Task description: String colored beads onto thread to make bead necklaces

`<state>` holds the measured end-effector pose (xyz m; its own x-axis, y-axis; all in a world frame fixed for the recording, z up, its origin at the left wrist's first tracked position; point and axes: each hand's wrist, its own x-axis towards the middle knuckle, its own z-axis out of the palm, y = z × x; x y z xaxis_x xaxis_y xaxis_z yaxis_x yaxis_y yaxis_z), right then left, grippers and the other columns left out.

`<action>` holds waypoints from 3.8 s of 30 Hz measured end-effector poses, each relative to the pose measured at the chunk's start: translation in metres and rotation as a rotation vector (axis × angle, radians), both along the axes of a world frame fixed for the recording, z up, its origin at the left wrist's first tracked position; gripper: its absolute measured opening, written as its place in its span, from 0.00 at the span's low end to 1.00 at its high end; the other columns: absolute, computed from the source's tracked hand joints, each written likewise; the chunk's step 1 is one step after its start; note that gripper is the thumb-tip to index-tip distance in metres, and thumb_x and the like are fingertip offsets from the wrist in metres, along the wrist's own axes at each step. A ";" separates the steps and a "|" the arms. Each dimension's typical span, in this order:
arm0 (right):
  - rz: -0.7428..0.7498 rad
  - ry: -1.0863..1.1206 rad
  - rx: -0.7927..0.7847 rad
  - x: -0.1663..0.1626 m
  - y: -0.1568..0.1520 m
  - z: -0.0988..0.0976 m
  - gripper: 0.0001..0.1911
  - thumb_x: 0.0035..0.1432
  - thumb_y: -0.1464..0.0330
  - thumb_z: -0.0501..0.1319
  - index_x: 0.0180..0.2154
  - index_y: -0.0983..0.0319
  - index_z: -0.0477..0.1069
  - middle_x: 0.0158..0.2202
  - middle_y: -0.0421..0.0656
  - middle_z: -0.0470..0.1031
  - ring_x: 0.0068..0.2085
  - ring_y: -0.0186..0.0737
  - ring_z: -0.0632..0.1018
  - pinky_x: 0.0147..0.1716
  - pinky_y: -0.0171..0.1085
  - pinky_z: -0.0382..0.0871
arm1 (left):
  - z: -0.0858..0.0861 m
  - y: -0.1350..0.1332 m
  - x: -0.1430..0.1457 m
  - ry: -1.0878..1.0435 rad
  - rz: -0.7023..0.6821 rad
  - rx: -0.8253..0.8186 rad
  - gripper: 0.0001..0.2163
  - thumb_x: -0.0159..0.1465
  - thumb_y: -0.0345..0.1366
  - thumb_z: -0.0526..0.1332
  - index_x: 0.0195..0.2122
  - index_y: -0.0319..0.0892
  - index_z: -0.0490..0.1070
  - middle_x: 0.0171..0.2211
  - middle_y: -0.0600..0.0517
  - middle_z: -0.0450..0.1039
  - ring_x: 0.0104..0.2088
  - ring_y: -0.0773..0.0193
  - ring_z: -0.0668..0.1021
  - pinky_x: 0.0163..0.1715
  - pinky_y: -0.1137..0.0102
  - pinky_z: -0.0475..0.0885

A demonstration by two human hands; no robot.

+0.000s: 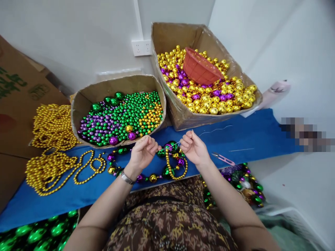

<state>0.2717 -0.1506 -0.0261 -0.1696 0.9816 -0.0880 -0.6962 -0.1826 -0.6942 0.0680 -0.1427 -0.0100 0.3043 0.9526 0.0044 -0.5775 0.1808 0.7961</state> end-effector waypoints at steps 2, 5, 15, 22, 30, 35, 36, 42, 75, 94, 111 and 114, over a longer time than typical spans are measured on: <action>-0.027 -0.015 -0.037 0.002 0.000 -0.007 0.20 0.57 0.56 0.64 0.27 0.58 0.56 0.19 0.32 0.48 0.19 0.30 0.56 0.17 0.28 0.54 | -0.005 0.000 -0.004 -0.016 0.014 -0.058 0.15 0.58 0.39 0.66 0.22 0.41 0.62 0.16 0.61 0.47 0.18 0.73 0.59 0.30 0.69 0.69; -0.042 -0.063 -0.076 0.006 -0.002 -0.017 0.22 0.53 0.55 0.67 0.26 0.59 0.57 0.19 0.31 0.49 0.19 0.28 0.57 0.17 0.27 0.54 | -0.011 -0.001 -0.007 0.012 0.054 -0.118 0.15 0.56 0.39 0.68 0.22 0.39 0.63 0.15 0.61 0.48 0.18 0.73 0.59 0.29 0.70 0.68; -0.151 -0.430 0.128 0.018 -0.011 -0.004 0.20 0.57 0.51 0.62 0.28 0.59 0.63 0.23 0.35 0.63 0.24 0.30 0.67 0.25 0.31 0.63 | -0.006 -0.014 -0.010 0.519 0.000 0.597 0.10 0.65 0.40 0.59 0.37 0.39 0.75 0.31 0.49 0.69 0.32 0.65 0.71 0.33 0.69 0.68; -0.182 -1.012 0.397 0.020 -0.018 0.007 0.17 0.65 0.54 0.54 0.35 0.60 0.69 0.23 0.36 0.65 0.25 0.32 0.67 0.27 0.33 0.61 | -0.011 -0.018 -0.010 0.860 0.077 1.195 0.20 0.63 0.27 0.59 0.57 0.44 0.66 0.37 0.48 0.69 0.38 0.62 0.71 0.36 0.67 0.71; -0.402 -1.389 0.793 0.031 -0.014 0.037 0.08 0.66 0.67 0.54 0.43 0.59 0.69 0.35 0.42 0.76 0.35 0.36 0.76 0.39 0.37 0.72 | -0.015 -0.020 -0.010 0.835 0.041 0.990 0.16 0.66 0.29 0.57 0.54 0.44 0.69 0.36 0.49 0.69 0.36 0.64 0.72 0.35 0.69 0.69; -0.516 -1.557 1.271 0.030 0.001 0.050 0.10 0.63 0.72 0.56 0.45 0.57 0.70 0.34 0.40 0.77 0.37 0.37 0.76 0.60 0.54 0.61 | -0.009 -0.010 -0.005 0.736 -0.042 0.397 0.14 0.68 0.40 0.55 0.52 0.42 0.71 0.29 0.53 0.67 0.29 0.68 0.69 0.30 0.72 0.66; -0.497 -1.567 1.341 0.027 0.005 0.054 0.10 0.63 0.72 0.56 0.45 0.57 0.70 0.33 0.39 0.76 0.38 0.37 0.76 0.62 0.55 0.58 | -0.006 -0.008 -0.004 0.715 -0.086 0.351 0.15 0.67 0.42 0.56 0.51 0.42 0.71 0.29 0.53 0.67 0.28 0.68 0.69 0.30 0.72 0.66; -0.388 -1.633 1.555 0.000 0.040 0.077 0.11 0.67 0.69 0.51 0.43 0.58 0.71 0.33 0.39 0.77 0.39 0.35 0.75 0.62 0.50 0.57 | 0.018 -0.005 0.004 0.804 -0.251 0.414 0.16 0.65 0.43 0.60 0.50 0.40 0.72 0.29 0.52 0.70 0.28 0.68 0.68 0.29 0.72 0.64; -0.022 -0.984 0.421 -0.031 -0.022 0.027 0.11 0.63 0.59 0.57 0.34 0.60 0.67 0.28 0.37 0.73 0.27 0.31 0.74 0.27 0.31 0.67 | -0.008 -0.019 0.005 0.690 0.088 0.602 0.09 0.66 0.38 0.59 0.35 0.40 0.77 0.29 0.50 0.71 0.29 0.67 0.71 0.31 0.71 0.68; -0.081 -1.187 0.652 -0.020 -0.025 0.013 0.09 0.65 0.65 0.55 0.43 0.60 0.71 0.37 0.43 0.74 0.35 0.35 0.75 0.37 0.36 0.70 | -0.018 -0.018 0.004 0.396 0.051 0.251 0.10 0.65 0.41 0.60 0.38 0.39 0.75 0.26 0.52 0.71 0.22 0.72 0.67 0.22 0.74 0.63; -0.143 -1.227 0.559 -0.023 -0.020 0.013 0.07 0.64 0.66 0.55 0.35 0.60 0.69 0.30 0.40 0.73 0.32 0.35 0.75 0.35 0.35 0.68 | -0.004 -0.016 0.008 0.271 0.047 0.055 0.11 0.62 0.42 0.64 0.36 0.38 0.73 0.25 0.53 0.71 0.20 0.72 0.68 0.19 0.76 0.66; 0.000 -1.058 0.454 -0.022 -0.027 0.010 0.07 0.65 0.64 0.54 0.37 0.59 0.67 0.30 0.39 0.73 0.29 0.34 0.76 0.32 0.34 0.70 | -0.001 -0.015 0.010 0.262 0.063 0.032 0.11 0.61 0.42 0.64 0.36 0.38 0.73 0.25 0.53 0.72 0.20 0.72 0.69 0.18 0.75 0.68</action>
